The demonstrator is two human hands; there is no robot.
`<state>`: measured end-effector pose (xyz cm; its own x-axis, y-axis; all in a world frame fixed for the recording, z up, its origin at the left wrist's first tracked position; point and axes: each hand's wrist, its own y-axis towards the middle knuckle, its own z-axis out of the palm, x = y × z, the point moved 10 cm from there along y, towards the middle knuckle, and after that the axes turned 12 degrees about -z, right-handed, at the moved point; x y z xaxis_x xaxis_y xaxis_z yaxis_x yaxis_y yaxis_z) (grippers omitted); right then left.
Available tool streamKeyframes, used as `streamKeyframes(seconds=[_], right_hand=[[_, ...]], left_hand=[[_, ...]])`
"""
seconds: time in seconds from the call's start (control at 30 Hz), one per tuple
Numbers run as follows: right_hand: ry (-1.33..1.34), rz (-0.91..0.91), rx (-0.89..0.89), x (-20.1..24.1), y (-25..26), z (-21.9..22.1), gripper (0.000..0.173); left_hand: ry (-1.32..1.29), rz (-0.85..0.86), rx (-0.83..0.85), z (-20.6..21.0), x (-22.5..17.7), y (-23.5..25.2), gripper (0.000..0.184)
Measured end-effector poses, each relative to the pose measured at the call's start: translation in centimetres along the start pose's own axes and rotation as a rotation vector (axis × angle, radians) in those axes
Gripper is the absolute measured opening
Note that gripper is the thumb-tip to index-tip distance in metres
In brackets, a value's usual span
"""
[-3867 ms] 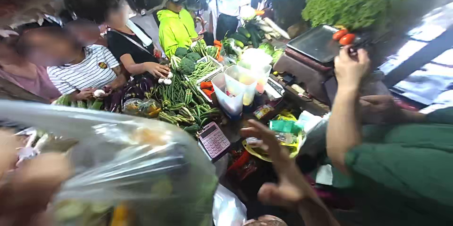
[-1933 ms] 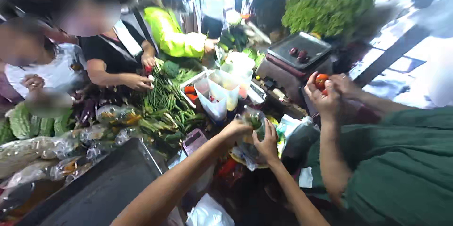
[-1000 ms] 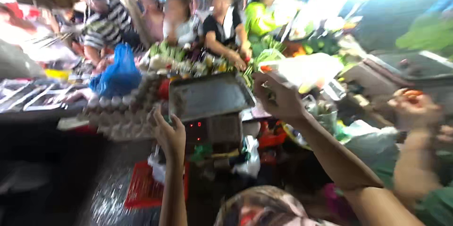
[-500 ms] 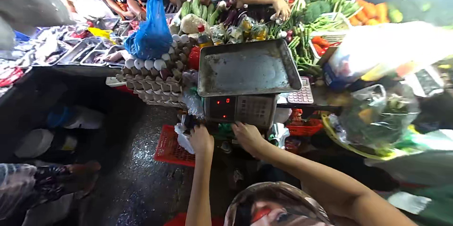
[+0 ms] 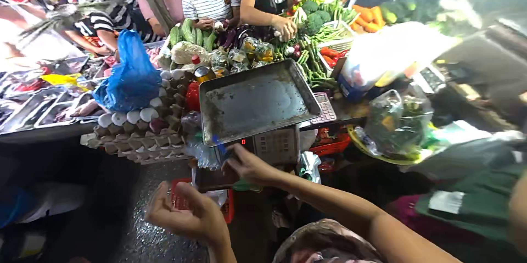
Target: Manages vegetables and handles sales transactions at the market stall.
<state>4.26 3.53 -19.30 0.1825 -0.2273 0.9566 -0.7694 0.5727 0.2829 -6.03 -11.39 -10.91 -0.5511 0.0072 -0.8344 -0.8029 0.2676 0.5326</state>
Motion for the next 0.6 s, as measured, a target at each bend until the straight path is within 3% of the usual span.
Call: streamKeyframes(seconds=[0.07,0.17,0.23,0.27,0.37,0.43,0.53,0.6], right_hand=[[0.414,-0.012,-0.141,3.8,-1.6,-4.6,0.041],[0.597,-0.104,-0.376,7.5,-4.4,-12.4,0.036],[0.653,-0.208,-0.51,9.4,-5.5,-16.5,0.069],[0.655,-0.262,-0.56,10.4,-5.8,-18.1,0.076],[0.735,-0.403,-0.695,12.4,-6.7,-20.8,0.075],[0.839,-0.46,-0.681,12.9,-6.6,-21.1,0.074],[0.882,-0.568,-0.547,14.4,-5.9,-20.5,0.072],[0.752,-0.609,-0.569,14.7,-5.7,-20.4,0.065]], left_hand=[[-0.246,-0.093,0.181,3.1,-0.5,-0.4,0.029],[-0.64,-0.494,0.654,12.0,0.1,-2.6,0.019],[-0.867,-0.777,0.878,17.4,-0.6,-5.3,0.03],[-0.968,-0.901,0.957,19.4,-1.3,-6.6,0.038],[-1.094,-1.222,1.149,23.9,-3.6,-10.2,0.057],[-1.141,-1.398,1.249,25.9,-5.0,-12.4,0.071],[-1.341,-1.512,1.386,28.1,-7.5,-14.3,0.085],[-1.461,-1.558,1.416,28.8,-9.1,-14.7,0.1]])
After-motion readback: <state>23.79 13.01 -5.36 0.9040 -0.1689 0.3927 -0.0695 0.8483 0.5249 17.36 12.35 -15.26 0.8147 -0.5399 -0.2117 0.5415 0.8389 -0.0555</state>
